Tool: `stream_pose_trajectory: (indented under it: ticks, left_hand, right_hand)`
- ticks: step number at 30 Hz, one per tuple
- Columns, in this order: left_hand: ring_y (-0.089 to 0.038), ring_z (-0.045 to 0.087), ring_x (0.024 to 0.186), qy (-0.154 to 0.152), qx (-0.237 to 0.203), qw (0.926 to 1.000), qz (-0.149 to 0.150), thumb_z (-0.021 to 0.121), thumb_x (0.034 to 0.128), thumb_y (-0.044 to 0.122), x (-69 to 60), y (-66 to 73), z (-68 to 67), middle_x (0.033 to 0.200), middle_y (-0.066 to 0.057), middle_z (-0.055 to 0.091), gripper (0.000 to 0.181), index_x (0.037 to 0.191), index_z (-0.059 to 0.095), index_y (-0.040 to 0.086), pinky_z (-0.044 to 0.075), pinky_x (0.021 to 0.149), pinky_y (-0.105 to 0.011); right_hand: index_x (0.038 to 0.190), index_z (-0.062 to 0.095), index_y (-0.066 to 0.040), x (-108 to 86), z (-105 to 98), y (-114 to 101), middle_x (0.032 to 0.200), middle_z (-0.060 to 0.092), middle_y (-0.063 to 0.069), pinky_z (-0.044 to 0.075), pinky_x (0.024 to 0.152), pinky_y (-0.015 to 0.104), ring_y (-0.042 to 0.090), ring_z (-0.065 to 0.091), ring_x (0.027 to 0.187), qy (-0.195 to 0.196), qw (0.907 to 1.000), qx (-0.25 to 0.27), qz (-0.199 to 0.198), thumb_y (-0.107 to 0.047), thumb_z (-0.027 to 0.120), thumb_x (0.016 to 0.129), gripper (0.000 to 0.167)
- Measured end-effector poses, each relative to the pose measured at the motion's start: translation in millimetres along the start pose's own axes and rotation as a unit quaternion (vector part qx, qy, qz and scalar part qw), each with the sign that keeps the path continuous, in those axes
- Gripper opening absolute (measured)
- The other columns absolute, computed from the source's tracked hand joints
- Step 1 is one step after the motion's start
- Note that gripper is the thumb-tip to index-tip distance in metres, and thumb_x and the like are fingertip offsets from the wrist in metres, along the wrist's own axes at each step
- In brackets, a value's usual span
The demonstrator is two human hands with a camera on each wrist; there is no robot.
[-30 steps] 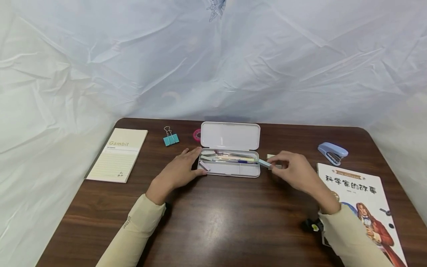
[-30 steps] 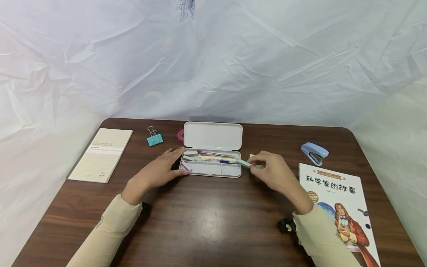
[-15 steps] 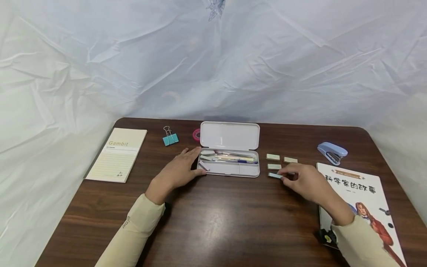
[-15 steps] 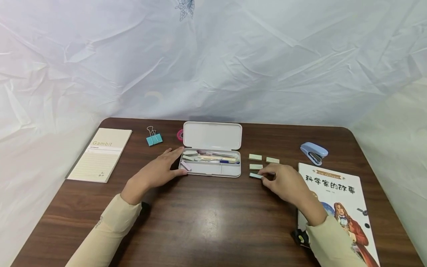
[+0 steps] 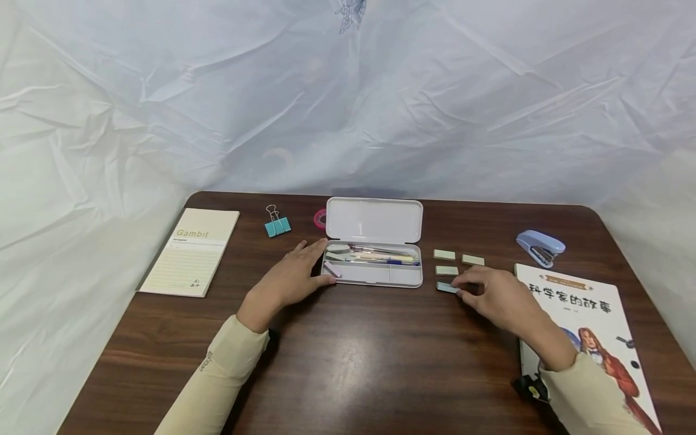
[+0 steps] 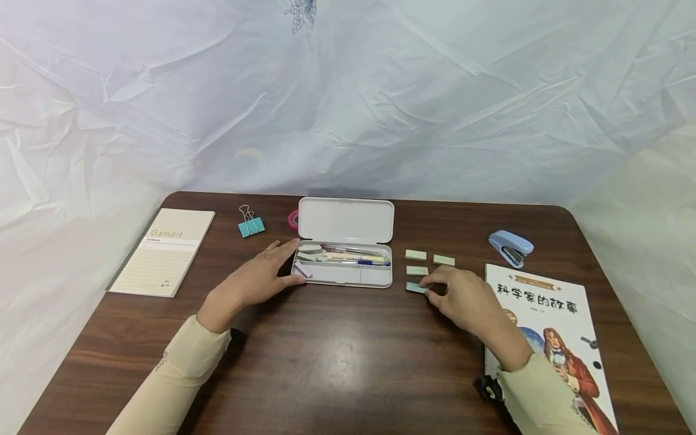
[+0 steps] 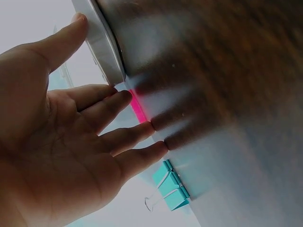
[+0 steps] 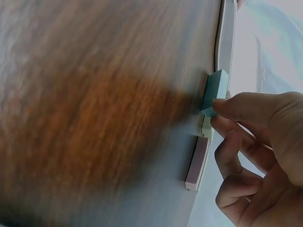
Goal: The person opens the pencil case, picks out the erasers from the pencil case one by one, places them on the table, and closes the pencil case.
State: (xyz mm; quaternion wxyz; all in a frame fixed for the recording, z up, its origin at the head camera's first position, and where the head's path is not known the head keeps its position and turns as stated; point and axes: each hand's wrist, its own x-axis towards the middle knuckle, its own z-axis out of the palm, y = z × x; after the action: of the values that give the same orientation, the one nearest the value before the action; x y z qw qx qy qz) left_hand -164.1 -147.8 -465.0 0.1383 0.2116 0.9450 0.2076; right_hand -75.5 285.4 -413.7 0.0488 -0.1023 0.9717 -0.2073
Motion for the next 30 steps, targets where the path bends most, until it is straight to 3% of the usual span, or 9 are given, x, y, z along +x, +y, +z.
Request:
stream_pose_trajectory:
  ticks: [6, 10, 12, 17, 19, 20, 30]
  left_hand:
    - [-0.053, 0.027, 0.176, -0.017, -0.017, 0.9996, -0.011, 0.074, 0.1089, 0.057, -8.3, 20.7, -17.5, 0.189, -0.009, 0.036, 0.095, 0.182, 0.032, 0.013, 0.026, 0.145, -0.065]
    - [-0.056, 0.030, 0.173, -0.009, -0.005, 0.9999, 0.002, 0.069, 0.1104, 0.063, -6.4, 15.7, -13.0, 0.188, -0.011, 0.038, 0.095, 0.182, 0.032, 0.013, 0.029, 0.143, -0.067]
    - [-0.056, 0.030, 0.173, -0.010, -0.002, 1.0000, 0.000, 0.069, 0.1110, 0.061, -9.3, 20.4, -16.3, 0.188, -0.012, 0.038, 0.094, 0.182, 0.032, 0.011, 0.029, 0.143, -0.066]
    - [-0.049, 0.028, 0.177, -0.008, 0.004, 0.9999, -0.009, 0.072, 0.1096, 0.060, -3.9, 9.5, -8.0, 0.189, -0.005, 0.036, 0.095, 0.183, 0.031, 0.016, 0.028, 0.145, -0.062]
    - [-0.047, 0.028, 0.177, 0.003, 0.004, 1.0000, -0.003, 0.071, 0.1085, 0.064, 2.4, -4.6, 3.4, 0.190, -0.001, 0.036, 0.097, 0.183, 0.030, 0.020, 0.028, 0.146, -0.061]
    - [-0.048, 0.028, 0.177, 0.003, 0.006, 1.0000, -0.002, 0.072, 0.1077, 0.066, 2.6, -5.1, 4.0, 0.190, -0.002, 0.036, 0.098, 0.183, 0.030, 0.020, 0.028, 0.145, -0.062]
    - [-0.055, 0.027, 0.175, -0.009, -0.019, 0.9998, -0.002, 0.075, 0.1074, 0.059, -10.0, 20.3, -16.9, 0.188, -0.010, 0.038, 0.097, 0.182, 0.033, 0.013, 0.027, 0.144, -0.067]
  right_hand:
    - [0.112, 0.089, -0.022, 1.6, 1, -2, 0.135, 0.083, 0.019, 0.055, 0.065, 0.040, 0.027, 0.080, 0.093, 0.002, 0.9999, -0.011, -0.002, -0.016, 0.089, 0.099, 0.014]
    - [0.109, 0.088, -0.024, 2.3, 2, -5, 0.123, 0.086, 0.010, 0.052, 0.062, 0.039, 0.015, 0.070, 0.080, 0.002, 0.9998, -0.019, -0.004, -0.017, 0.091, 0.098, 0.013]
    - [0.108, 0.087, -0.024, 2.2, 3, -6, 0.118, 0.085, 0.006, 0.049, 0.062, 0.037, 0.012, 0.064, 0.076, 0.001, 0.9998, -0.017, -0.004, -0.016, 0.091, 0.098, 0.013]
    - [0.108, 0.087, -0.025, 1.3, 4, -7, 0.115, 0.085, 0.004, 0.047, 0.062, 0.034, 0.011, 0.061, 0.075, 0.000, 0.9999, -0.014, 0.000, -0.015, 0.090, 0.098, 0.014]
    - [0.108, 0.087, -0.025, 1.1, 4, -8, 0.117, 0.085, 0.005, 0.047, 0.062, 0.034, 0.011, 0.061, 0.075, -0.001, 0.9999, -0.013, 0.002, -0.015, 0.090, 0.099, 0.014]
    - [0.108, 0.087, -0.025, 0.9, 4, -8, 0.118, 0.085, 0.005, 0.047, 0.062, 0.034, 0.011, 0.061, 0.075, -0.001, 0.9999, -0.013, 0.002, -0.015, 0.090, 0.099, 0.014]
    - [0.106, 0.087, -0.025, -0.1, 6, -6, 0.118, 0.085, 0.005, 0.050, 0.063, 0.037, 0.012, 0.064, 0.078, 0.011, 0.9999, -0.010, -0.004, -0.014, 0.092, 0.097, 0.015]
